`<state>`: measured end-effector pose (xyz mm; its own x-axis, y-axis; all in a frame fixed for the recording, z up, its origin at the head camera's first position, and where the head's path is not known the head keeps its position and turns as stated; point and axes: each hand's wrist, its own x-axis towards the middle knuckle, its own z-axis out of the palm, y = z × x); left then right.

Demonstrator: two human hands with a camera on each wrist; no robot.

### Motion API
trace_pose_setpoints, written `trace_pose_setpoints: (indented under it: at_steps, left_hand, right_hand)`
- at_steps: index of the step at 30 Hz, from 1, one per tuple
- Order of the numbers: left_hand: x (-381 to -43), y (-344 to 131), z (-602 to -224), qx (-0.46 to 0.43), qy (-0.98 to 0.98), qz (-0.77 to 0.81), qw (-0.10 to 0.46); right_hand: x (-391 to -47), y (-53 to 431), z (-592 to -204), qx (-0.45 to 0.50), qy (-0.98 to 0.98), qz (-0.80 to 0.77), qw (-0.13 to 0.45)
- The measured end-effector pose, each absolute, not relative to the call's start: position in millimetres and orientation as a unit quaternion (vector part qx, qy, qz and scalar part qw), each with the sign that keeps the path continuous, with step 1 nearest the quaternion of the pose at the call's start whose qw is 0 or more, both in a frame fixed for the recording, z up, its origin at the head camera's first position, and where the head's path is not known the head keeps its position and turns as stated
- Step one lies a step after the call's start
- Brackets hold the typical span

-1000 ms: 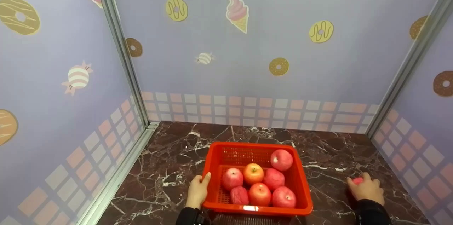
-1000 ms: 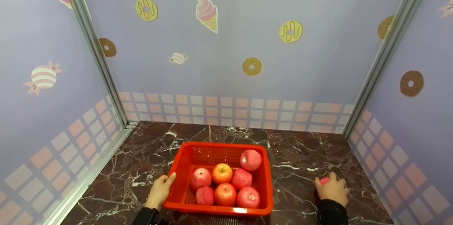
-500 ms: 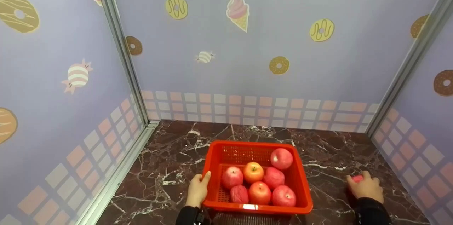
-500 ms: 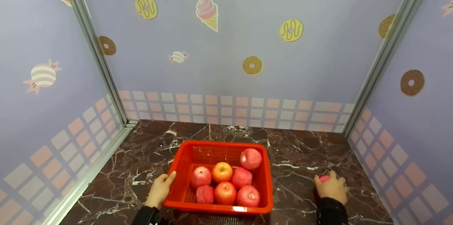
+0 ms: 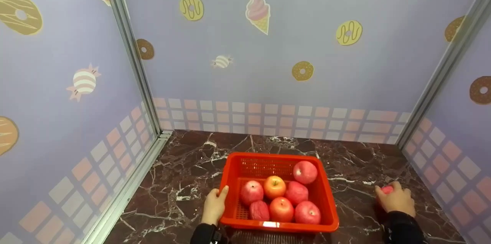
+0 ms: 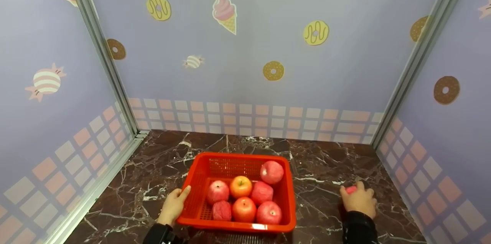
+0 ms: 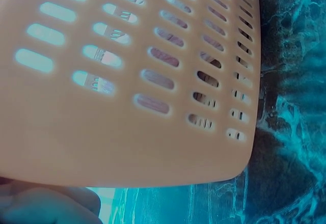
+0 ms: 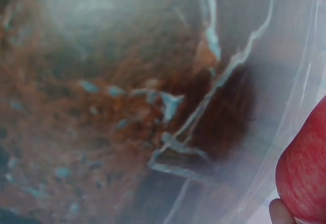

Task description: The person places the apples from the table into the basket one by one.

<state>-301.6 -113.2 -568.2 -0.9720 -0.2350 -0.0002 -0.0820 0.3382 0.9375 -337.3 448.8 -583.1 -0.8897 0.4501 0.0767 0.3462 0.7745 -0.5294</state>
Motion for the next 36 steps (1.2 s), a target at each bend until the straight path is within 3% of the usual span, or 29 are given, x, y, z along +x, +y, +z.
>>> trace_pose_setpoints:
  at_steps: [24,36]
  left_hand:
    - [-302.8,-113.9,-569.7,0.098,-0.817,-0.564,0.071]
    - [-300.7,-113.0,-568.1,0.095,-0.815,-0.566,0.078]
  right_hand:
    - [-350.5,401.3,-566.8,-0.127,-0.936,0.26,0.2]
    - [-351.0,361.3,-541.0,-0.056,-0.925,0.265,0.268]
